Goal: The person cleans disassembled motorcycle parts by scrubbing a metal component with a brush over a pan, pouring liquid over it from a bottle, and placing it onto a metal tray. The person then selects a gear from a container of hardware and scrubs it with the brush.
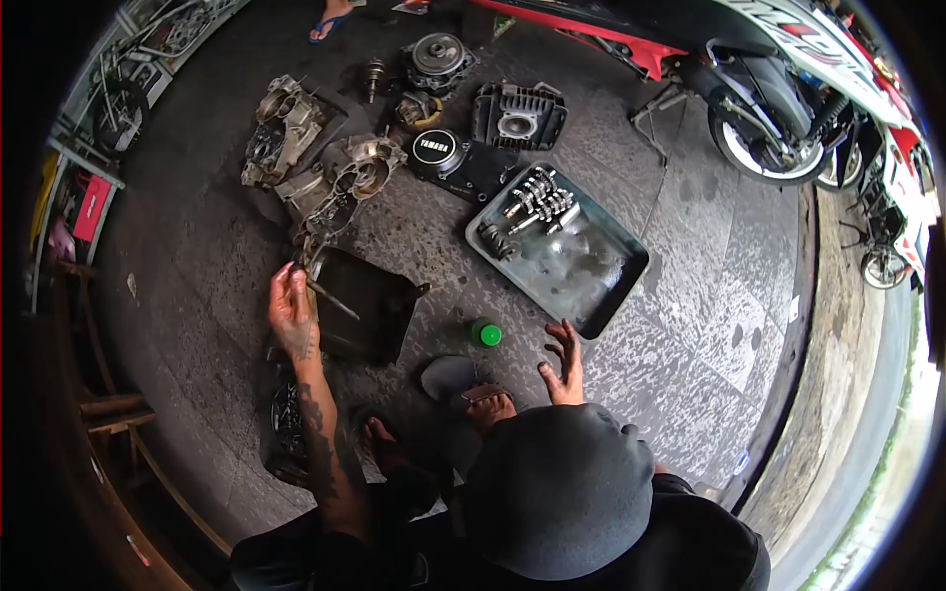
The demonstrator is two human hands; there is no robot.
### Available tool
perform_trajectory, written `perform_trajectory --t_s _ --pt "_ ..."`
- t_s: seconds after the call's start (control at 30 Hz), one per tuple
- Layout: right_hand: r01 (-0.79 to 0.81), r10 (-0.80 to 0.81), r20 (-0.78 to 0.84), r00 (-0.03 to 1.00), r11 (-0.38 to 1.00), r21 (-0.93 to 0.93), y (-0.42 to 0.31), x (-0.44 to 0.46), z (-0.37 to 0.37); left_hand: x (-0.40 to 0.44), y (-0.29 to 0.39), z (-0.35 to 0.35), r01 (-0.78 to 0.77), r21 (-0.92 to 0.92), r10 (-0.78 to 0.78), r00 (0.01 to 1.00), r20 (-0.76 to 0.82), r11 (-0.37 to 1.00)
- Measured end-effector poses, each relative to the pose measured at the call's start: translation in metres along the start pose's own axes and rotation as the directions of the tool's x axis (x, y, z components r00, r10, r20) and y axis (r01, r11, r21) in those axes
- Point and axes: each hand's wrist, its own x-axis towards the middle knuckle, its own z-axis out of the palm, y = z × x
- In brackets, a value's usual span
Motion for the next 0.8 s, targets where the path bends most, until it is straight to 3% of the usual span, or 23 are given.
perform_trajectory --t_s 0.1,0.2,0.27,0.33,0.47,0.57,0.7,0.8 --pt "-0.064 0.063 -0.044 0.997 0.998 -0.012 -0.011 -0.006 -0.009 0.001 -0.014 0.003 -0.019 0.177 0.018 1.0 0.006 0.984" --pt "-0.065 0.067 -0.124 0.99 0.998 0.016 -0.022 -0.004 -0.024 0.012 -0.001 0.019 -0.005 0.196 0.005 1.0 -0.001 0.981" --pt "-0.1 0.096 -0.246 0.964 0.995 -0.004 -0.024 -0.002 -0.036 0.022 0.003 0.024 -0.004 0.292 -0.001 1.0 0.017 0.956" --pt "-0.156 0.163 -0.396 0.904 0.987 0.049 -0.015 -0.007 -0.053 0.032 0.014 0.038 -0.04 0.162 0.042 0.999 -0.007 0.986" --pt "-0.273 0.12 -0.658 0.744 0.952 -0.135 0.013 -0.026 -0.098 0.043 0.05 0.093 0.235 -0.077 -0.23 0.971 0.061 0.969" --pt "-0.388 0.031 -0.823 0.568 0.892 -0.234 0.04 -0.036 -0.136 0.039 0.056 0.153 0.274 -0.014 -0.264 0.938 0.226 0.962" --pt "-0.505 -0.127 -0.887 0.443 0.783 -0.364 0.065 -0.041 -0.172 0.003 0.063 0.255 0.382 0.131 -0.4 0.81 0.429 0.915" --pt "-0.589 -0.205 -0.906 0.37 0.703 -0.399 0.088 -0.048 -0.189 -0.03 0.028 0.309 0.598 0.042 -0.507 0.638 0.579 0.8"
